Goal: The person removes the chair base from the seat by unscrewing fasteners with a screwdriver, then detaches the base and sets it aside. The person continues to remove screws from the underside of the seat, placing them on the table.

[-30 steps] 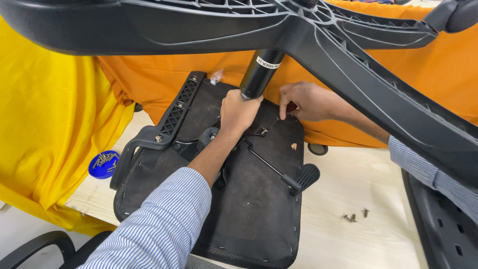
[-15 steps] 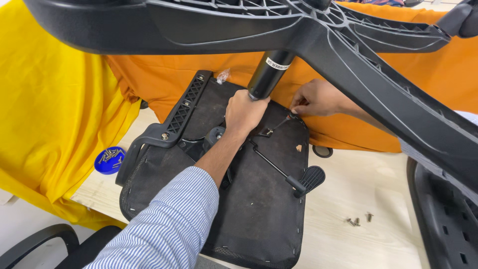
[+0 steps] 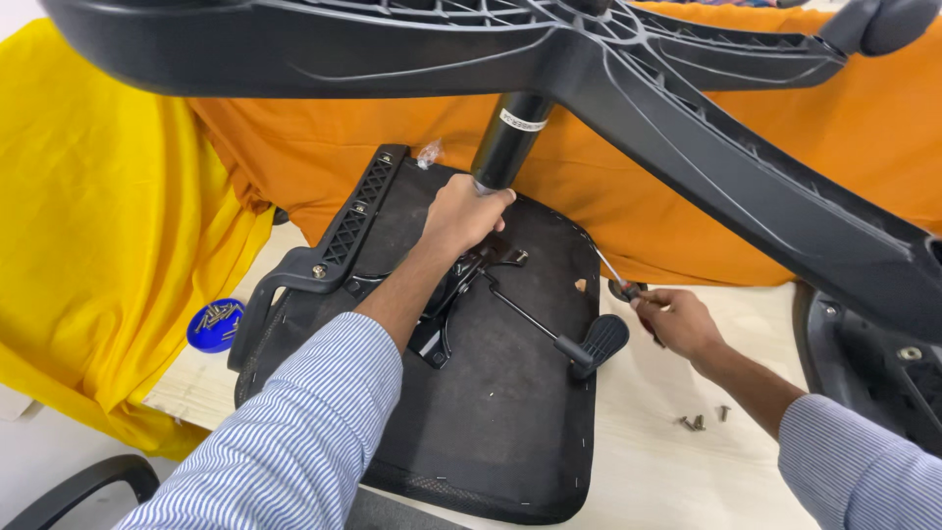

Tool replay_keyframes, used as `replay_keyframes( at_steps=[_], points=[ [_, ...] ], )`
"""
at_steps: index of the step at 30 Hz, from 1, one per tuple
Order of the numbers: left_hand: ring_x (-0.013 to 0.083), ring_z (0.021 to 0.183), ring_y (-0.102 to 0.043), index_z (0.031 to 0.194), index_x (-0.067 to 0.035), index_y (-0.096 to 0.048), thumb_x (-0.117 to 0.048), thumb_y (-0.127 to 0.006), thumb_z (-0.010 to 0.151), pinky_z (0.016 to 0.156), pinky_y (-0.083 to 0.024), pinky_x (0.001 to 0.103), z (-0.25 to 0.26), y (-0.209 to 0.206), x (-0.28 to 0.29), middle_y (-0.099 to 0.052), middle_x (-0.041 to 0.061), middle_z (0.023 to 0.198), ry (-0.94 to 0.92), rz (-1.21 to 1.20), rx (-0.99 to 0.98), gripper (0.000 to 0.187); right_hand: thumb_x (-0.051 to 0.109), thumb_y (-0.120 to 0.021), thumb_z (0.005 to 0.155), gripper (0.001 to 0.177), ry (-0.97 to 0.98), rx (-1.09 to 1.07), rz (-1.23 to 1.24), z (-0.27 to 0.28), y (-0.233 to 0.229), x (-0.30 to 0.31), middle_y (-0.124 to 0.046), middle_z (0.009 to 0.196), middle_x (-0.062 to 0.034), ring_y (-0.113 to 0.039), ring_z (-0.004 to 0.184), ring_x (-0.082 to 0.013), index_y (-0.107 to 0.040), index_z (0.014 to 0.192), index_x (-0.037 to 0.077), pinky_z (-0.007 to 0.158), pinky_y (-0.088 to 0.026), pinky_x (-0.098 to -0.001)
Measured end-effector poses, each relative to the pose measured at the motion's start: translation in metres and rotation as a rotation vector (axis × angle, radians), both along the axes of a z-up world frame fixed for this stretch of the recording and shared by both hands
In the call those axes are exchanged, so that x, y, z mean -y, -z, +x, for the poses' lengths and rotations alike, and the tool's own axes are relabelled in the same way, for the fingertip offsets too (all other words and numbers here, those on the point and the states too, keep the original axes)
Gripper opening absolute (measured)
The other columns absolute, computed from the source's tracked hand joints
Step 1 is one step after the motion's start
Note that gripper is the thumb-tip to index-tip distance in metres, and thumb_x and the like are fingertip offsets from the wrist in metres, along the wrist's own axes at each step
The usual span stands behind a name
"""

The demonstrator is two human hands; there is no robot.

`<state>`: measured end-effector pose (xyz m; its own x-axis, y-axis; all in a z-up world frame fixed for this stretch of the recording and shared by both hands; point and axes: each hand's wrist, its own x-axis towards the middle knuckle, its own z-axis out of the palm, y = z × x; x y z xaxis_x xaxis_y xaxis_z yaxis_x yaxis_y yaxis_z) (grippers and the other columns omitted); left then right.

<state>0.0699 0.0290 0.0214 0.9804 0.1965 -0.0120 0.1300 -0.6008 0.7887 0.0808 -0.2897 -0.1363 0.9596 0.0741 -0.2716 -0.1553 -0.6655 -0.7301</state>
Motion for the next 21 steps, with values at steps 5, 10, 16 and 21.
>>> replay_keyframes(
  at_steps=[5,10,16,21],
  points=[
    [0.0156,0.067,-0.074,0.085,-0.008,-0.076,-0.037,-0.067,0.086,0.071,-0.056,0.034,0.003,0.005,0.001,-0.075,0.003,0.069,-0.006,-0.006,0.057,0.03,0.03,-0.075,0.091,0.036,-0.115,-0.126,-0.234,0.003,0.047,0.008,-0.077,0.112,-0.0076,-0.074,0.104,-0.0199,-0.075,0.122,0.013,0.094,-0.057,-0.0343],
    [0.0166,0.07,-0.076,0.084,-0.009,-0.076,-0.037,-0.068,0.085,0.074,-0.057,0.035,0.004,0.007,0.001,-0.076,0.003,0.068,-0.03,-0.027,0.078,0.029,0.028,-0.089,0.077,0.049,-0.257,0.273,-0.447,0.031,0.034,-0.026,-0.072,0.116,-0.0095,-0.068,0.107,-0.0238,-0.073,0.12,0.011,0.091,-0.054,-0.0365],
    [0.0276,0.088,-0.075,0.093,-0.007,-0.077,-0.038,-0.072,0.08,0.081,-0.055,0.041,0.005,0.014,0.005,-0.077,0.011,0.085,-0.08,0.008,0.2,0.034,0.031,-0.072,0.089,0.033,-0.26,0.006,0.167,0.069,-0.019,-0.13,-0.078,0.093,-0.0028,-0.074,0.079,-0.0122,-0.074,0.113,0.008,0.077,-0.061,-0.0279],
    [0.0291,0.089,-0.076,0.091,-0.006,-0.078,-0.038,-0.07,0.08,0.083,-0.056,0.042,0.006,0.012,0.005,-0.079,0.013,0.086,-0.077,-0.001,0.166,0.035,0.028,-0.076,0.089,0.025,-0.216,0.103,0.013,0.076,-0.034,-0.166,-0.079,0.077,-0.0074,-0.076,0.068,-0.0145,-0.081,0.093,0.004,0.071,-0.062,-0.0299]
  ],
)
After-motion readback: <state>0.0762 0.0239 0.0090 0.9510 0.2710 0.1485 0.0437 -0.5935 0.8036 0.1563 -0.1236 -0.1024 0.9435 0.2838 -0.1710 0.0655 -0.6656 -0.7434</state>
